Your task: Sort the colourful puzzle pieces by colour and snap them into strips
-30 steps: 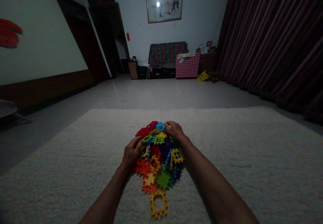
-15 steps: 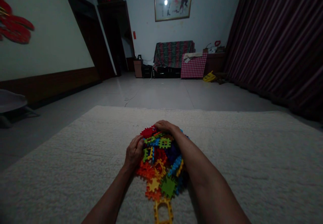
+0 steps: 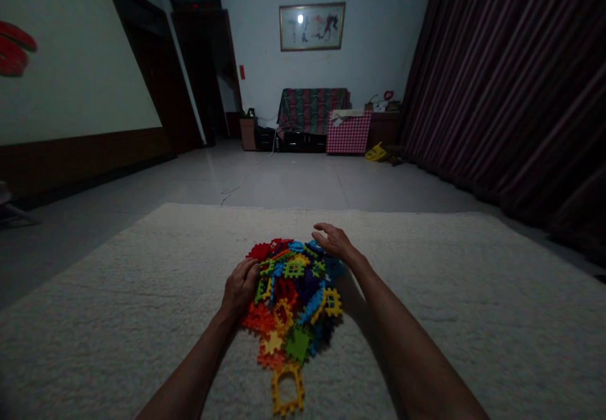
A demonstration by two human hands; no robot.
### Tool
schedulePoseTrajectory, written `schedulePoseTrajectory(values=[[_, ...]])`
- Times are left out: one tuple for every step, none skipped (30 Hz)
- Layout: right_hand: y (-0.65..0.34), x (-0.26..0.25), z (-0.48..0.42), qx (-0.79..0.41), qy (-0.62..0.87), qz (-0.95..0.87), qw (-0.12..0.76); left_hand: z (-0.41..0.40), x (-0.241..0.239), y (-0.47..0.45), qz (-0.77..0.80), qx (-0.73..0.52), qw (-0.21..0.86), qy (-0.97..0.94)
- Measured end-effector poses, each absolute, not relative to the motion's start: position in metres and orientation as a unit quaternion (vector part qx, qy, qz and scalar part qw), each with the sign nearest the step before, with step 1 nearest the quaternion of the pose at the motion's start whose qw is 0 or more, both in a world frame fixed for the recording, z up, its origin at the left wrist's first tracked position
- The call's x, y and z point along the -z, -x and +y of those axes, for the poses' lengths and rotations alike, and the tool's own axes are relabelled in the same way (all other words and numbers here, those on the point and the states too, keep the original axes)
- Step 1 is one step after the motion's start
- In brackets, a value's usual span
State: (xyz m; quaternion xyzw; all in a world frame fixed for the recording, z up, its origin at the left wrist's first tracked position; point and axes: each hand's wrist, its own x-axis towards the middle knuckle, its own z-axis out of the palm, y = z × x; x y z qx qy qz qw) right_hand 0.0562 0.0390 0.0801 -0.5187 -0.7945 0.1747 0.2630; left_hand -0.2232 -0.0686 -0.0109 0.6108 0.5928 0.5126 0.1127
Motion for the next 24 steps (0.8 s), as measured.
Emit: schedulePoseTrajectory(values=[[-0.063,-0.073,0.035,-0.172,0.532,-0.784,0.270,-0.068,0.011,0.223,0.592,-0.513,0.112,-0.612],[-0.068,-0.066,0.031,-0.171,0.543,-0.775,0.273,-0.068,0.011,0.223,0.591,-0.512,0.111,-0.613],[-0.071,-0.057,0.028,-0.171,0.552,-0.768,0.275,-0.068,0.011,0.223,0.591,-0.511,0.110,-0.614],[-0.072,-0.049,0.026,-0.173,0.559,-0.762,0.276,-0.068,0.012,0.224,0.592,-0.510,0.109,-0.614],[-0.070,-0.041,0.024,-0.175,0.566,-0.757,0.276,-0.068,0.012,0.224,0.593,-0.510,0.108,-0.614],[-0.068,-0.034,0.024,-0.176,0.572,-0.752,0.275,-0.068,0.013,0.224,0.594,-0.509,0.109,-0.614],[-0.064,-0.027,0.024,-0.177,0.579,-0.748,0.274,-0.068,0.013,0.224,0.594,-0.508,0.110,-0.613],[-0.060,-0.022,0.026,-0.176,0.585,-0.744,0.271,-0.067,0.014,0.225,0.596,-0.508,0.111,-0.612],[-0.056,-0.018,0.027,-0.174,0.590,-0.742,0.268,-0.067,0.014,0.225,0.598,-0.507,0.113,-0.610],[-0.052,-0.015,0.029,-0.173,0.593,-0.740,0.265,-0.067,0.014,0.225,0.600,-0.507,0.113,-0.608],[-0.050,-0.013,0.031,-0.172,0.595,-0.741,0.261,-0.068,0.014,0.225,0.602,-0.507,0.113,-0.607],[-0.048,-0.012,0.033,-0.172,0.594,-0.742,0.258,-0.068,0.013,0.225,0.603,-0.506,0.114,-0.606],[-0.047,-0.012,0.035,-0.174,0.591,-0.745,0.256,-0.068,0.013,0.225,0.602,-0.505,0.114,-0.607],[-0.047,-0.012,0.036,-0.177,0.586,-0.748,0.255,-0.068,0.012,0.225,0.601,-0.505,0.114,-0.609],[-0.046,-0.012,0.037,-0.180,0.580,-0.752,0.256,-0.069,0.011,0.225,0.600,-0.505,0.114,-0.610],[-0.046,-0.013,0.038,-0.183,0.573,-0.756,0.259,-0.069,0.011,0.224,0.599,-0.505,0.114,-0.611],[-0.046,-0.013,0.038,-0.186,0.566,-0.759,0.264,-0.069,0.010,0.224,0.599,-0.505,0.113,-0.611],[-0.046,-0.014,0.038,-0.189,0.558,-0.762,0.270,-0.069,0.010,0.224,0.600,-0.505,0.113,-0.610],[-0.045,-0.014,0.037,-0.191,0.549,-0.764,0.279,-0.069,0.010,0.224,0.601,-0.505,0.114,-0.610],[-0.043,-0.014,0.036,-0.191,0.541,-0.765,0.291,-0.069,0.010,0.224,0.601,-0.504,0.115,-0.610],[-0.041,-0.014,0.035,-0.191,0.534,-0.765,0.305,-0.069,0.010,0.224,0.601,-0.503,0.117,-0.610],[-0.039,-0.014,0.034,-0.188,0.529,-0.763,0.321,-0.069,0.010,0.224,0.601,-0.502,0.118,-0.610],[-0.038,-0.014,0.033,-0.185,0.527,-0.757,0.338,-0.069,0.010,0.224,0.602,-0.502,0.118,-0.609],[-0.037,-0.014,0.033,-0.181,0.529,-0.749,0.356,-0.069,0.010,0.224,0.603,-0.503,0.118,-0.608]])
